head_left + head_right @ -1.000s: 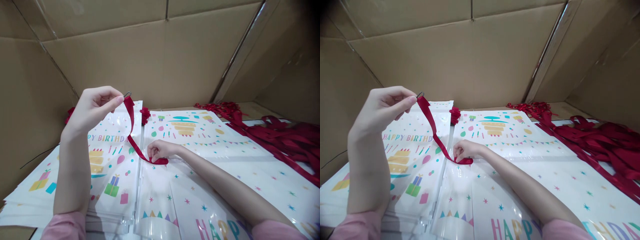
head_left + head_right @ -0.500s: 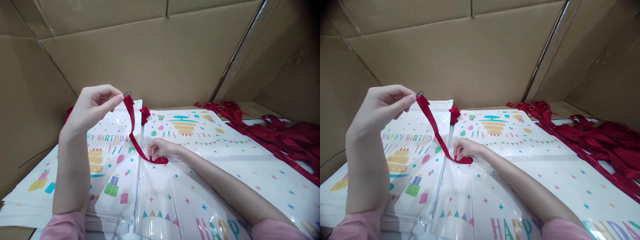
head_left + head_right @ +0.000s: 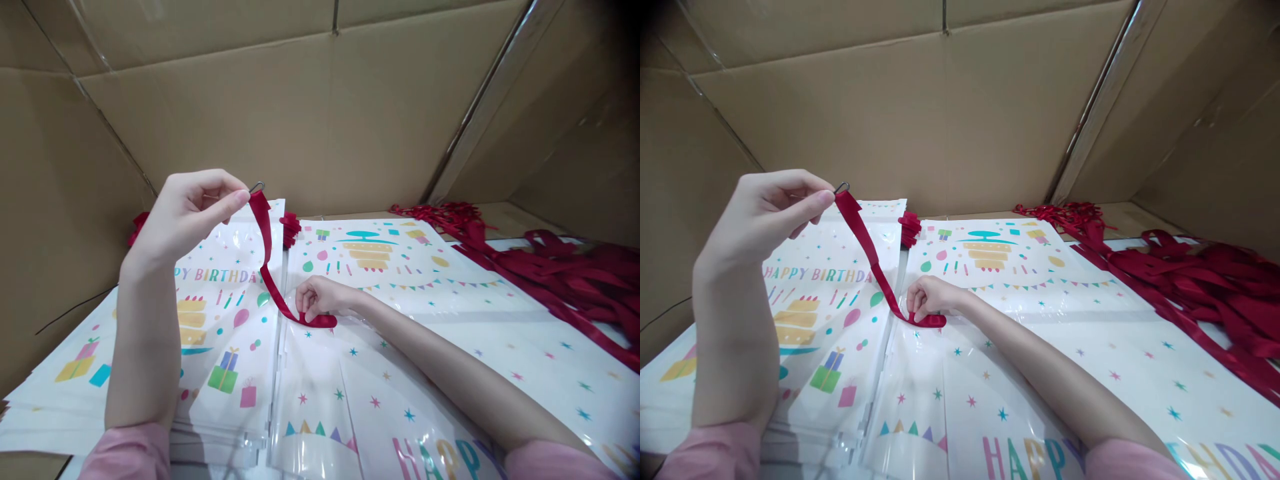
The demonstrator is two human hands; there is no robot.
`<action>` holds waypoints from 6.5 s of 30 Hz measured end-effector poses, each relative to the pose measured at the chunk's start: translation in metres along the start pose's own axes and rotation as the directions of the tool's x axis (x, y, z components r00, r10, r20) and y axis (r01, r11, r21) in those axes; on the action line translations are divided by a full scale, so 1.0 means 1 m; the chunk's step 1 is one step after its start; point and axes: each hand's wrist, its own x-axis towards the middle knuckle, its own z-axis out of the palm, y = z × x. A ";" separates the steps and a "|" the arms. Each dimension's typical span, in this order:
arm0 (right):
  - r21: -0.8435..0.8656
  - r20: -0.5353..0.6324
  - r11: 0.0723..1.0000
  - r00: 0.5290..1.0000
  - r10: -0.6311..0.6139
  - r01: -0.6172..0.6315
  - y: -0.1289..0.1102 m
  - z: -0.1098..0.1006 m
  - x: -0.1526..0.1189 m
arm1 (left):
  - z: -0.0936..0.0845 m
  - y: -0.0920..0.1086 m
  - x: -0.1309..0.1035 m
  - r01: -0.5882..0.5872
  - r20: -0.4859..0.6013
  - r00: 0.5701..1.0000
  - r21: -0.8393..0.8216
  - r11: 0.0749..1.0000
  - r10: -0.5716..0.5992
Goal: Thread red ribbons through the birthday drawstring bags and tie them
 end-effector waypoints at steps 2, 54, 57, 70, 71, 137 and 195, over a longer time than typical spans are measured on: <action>-0.004 0.003 1.000 1.000 -0.007 0.007 0.001 0.000 0.000 | 0.001 0.001 0.000 0.008 -0.008 1.000 0.016 1.000 -0.008; -0.008 -0.226 0.994 0.968 -0.108 0.109 0.019 0.018 -0.094 | 0.073 -0.001 0.000 -0.188 0.749 0.643 -0.050 0.981 0.161; -0.026 -0.252 0.985 0.952 -0.172 0.172 0.026 0.020 -0.097 | 0.110 -0.010 -0.006 -0.220 0.848 0.488 -0.108 0.969 0.206; -0.349 -0.251 0.879 0.871 -0.423 0.326 0.021 0.021 -0.100 | 0.153 -0.028 -0.011 -0.147 0.934 0.296 -0.162 0.976 0.200; -0.359 -0.244 0.877 0.875 -0.417 0.318 0.021 0.020 -0.100 | 0.154 -0.029 -0.011 -0.132 0.936 0.291 -0.164 0.978 0.196; -0.652 -0.280 0.746 0.869 -0.408 0.140 0.026 0.019 -0.107 | 0.181 -0.049 -0.025 0.127 0.934 0.350 0.027 0.992 -0.071; -0.705 -0.192 0.691 0.895 -0.402 0.159 0.028 0.017 -0.108 | 0.156 -0.046 -0.011 -0.236 0.952 0.252 0.233 0.944 -0.172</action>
